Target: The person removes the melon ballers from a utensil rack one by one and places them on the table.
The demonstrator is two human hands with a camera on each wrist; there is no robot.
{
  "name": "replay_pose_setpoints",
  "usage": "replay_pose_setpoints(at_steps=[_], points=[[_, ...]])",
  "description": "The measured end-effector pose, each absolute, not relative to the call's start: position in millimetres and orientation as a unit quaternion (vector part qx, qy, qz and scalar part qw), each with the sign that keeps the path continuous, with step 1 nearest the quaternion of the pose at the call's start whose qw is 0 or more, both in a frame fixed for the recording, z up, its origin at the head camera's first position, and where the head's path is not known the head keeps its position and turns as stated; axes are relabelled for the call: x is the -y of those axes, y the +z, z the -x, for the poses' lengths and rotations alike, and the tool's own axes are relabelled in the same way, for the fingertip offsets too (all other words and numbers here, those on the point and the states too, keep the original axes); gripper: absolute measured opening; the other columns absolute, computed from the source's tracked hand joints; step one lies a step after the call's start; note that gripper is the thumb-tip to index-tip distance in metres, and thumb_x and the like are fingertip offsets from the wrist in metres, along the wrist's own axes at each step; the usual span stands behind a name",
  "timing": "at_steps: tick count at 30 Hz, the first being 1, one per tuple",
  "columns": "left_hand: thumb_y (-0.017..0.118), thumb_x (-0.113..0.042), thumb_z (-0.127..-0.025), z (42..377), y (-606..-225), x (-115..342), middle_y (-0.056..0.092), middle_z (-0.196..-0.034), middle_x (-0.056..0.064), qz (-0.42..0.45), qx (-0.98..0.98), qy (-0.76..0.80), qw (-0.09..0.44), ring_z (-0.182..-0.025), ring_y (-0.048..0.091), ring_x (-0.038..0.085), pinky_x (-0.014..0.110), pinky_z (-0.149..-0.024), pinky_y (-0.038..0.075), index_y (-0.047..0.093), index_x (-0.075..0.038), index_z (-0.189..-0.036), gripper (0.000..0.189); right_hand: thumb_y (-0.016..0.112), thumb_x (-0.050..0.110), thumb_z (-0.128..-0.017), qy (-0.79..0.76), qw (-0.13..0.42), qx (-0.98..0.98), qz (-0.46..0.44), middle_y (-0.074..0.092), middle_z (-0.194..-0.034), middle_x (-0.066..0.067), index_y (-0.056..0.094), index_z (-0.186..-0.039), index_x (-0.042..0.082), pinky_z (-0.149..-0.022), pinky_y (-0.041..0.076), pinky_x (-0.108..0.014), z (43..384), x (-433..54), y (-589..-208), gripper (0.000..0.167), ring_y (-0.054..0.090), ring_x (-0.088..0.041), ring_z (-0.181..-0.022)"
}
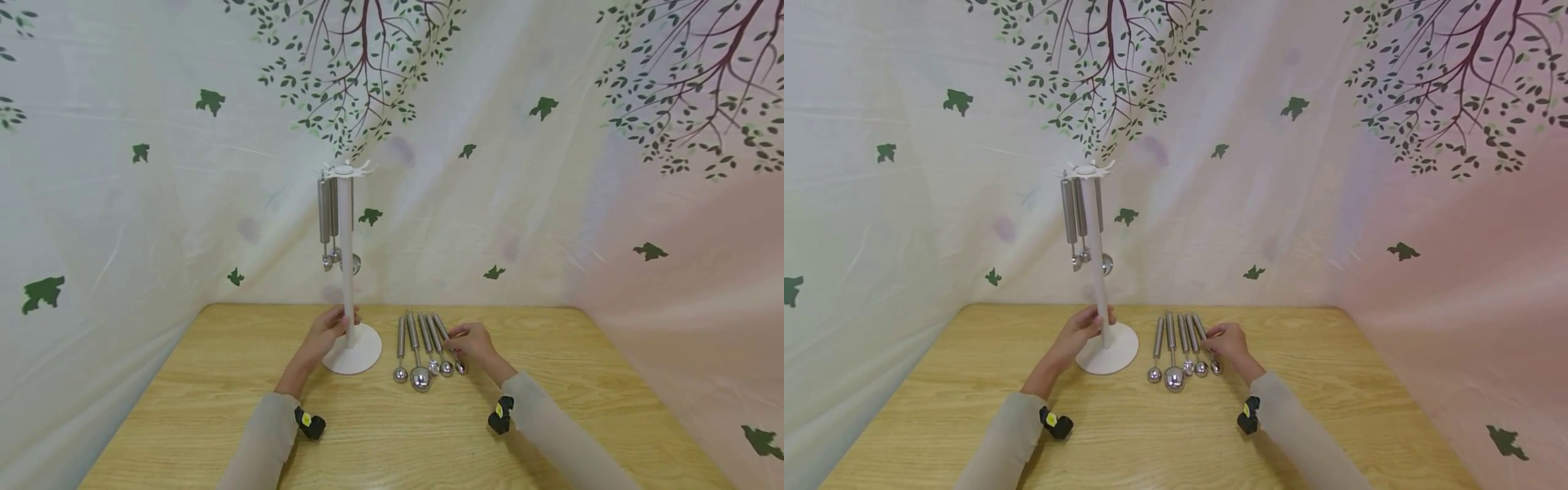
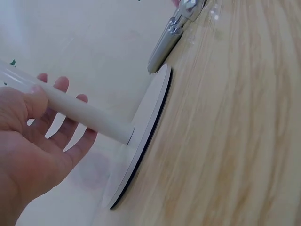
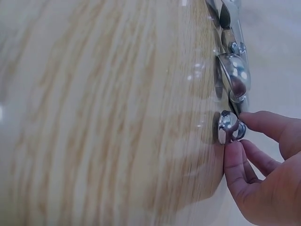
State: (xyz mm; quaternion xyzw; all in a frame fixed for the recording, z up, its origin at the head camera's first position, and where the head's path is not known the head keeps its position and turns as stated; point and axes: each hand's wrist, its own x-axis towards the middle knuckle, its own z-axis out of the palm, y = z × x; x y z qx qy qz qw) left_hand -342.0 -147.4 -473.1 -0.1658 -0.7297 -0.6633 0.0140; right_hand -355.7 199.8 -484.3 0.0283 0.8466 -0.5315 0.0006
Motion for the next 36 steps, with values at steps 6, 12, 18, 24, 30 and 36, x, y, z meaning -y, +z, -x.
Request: replay_pose_setpoints(at_steps=[6,12,18,24,30,36], points=[[0.051,0.001,-0.104,340,-472,135,0.070,-0.114,0.030,0.100,0.726,-0.677,0.070,-0.115,0.067,0.037,0.049,-0.107,0.053,0.061,0.012,-0.130,0.030,0.077,-0.004,-0.084,-0.532,0.010,-0.846,-0.025,0.074,-0.092,-0.020,0.068,-0.107,-0.014,-0.058,0.061,-0.026,355,-200,-482,0.027,0.065,-0.012,-0.065],[0.057,0.003,-0.100,343,-475,127,0.073,-0.111,0.029,0.061,0.725,-0.677,0.112,-0.106,0.072,0.031,0.039,-0.104,0.056,0.066,0.011,-0.125,0.027,0.074,-0.003,-0.087,-0.529,0.016,-0.848,-0.024,0.073,-0.093,-0.021,0.066,-0.110,-0.014,-0.063,0.064,-0.031,354,-200,-475,0.027,0.065,-0.014,-0.066],[0.060,0.003,-0.099,341,-474,125,0.074,-0.108,0.028,0.050,0.731,-0.667,0.138,-0.102,0.074,0.029,0.029,-0.096,0.058,0.068,0.011,-0.122,0.026,0.074,-0.002,-0.087,-0.527,0.019,-0.850,-0.021,0.074,-0.090,-0.019,0.066,-0.111,-0.014,-0.062,0.063,-0.031,353,-200,-472,0.028,0.066,-0.015,-0.066],[0.063,0.003,-0.097,343,-479,127,0.075,-0.108,0.027,0.030,0.724,-0.672,0.150,-0.100,0.074,0.025,0.011,-0.082,0.051,0.070,0.009,-0.120,0.025,0.074,0.000,-0.088,-0.518,0.013,-0.855,-0.022,0.074,-0.087,-0.020,0.068,-0.111,-0.013,-0.062,0.063,-0.032,353,-202,-472,0.027,0.067,-0.015,-0.067],[0.066,0.004,-0.094,344,-479,128,0.075,-0.107,0.025,0.007,0.715,-0.682,0.154,-0.083,0.066,0.001,0.010,-0.079,0.049,0.071,0.007,-0.118,0.025,0.071,0.000,-0.087,-0.513,-0.011,-0.859,-0.006,0.073,-0.093,-0.023,0.069,-0.110,-0.013,-0.065,0.064,-0.036,352,-197,-463,0.027,0.070,-0.022,-0.071],[0.068,0.004,-0.093,344,-478,129,0.077,-0.105,0.021,-0.018,0.713,-0.684,0.153,-0.082,0.062,0.002,0.010,-0.077,0.048,0.072,0.004,-0.119,0.027,0.072,0.005,-0.091,-0.506,-0.025,-0.861,0.048,0.074,-0.098,-0.022,0.070,-0.112,-0.010,-0.071,0.065,-0.040,359,-186,-436,0.026,0.071,-0.028,-0.079]])
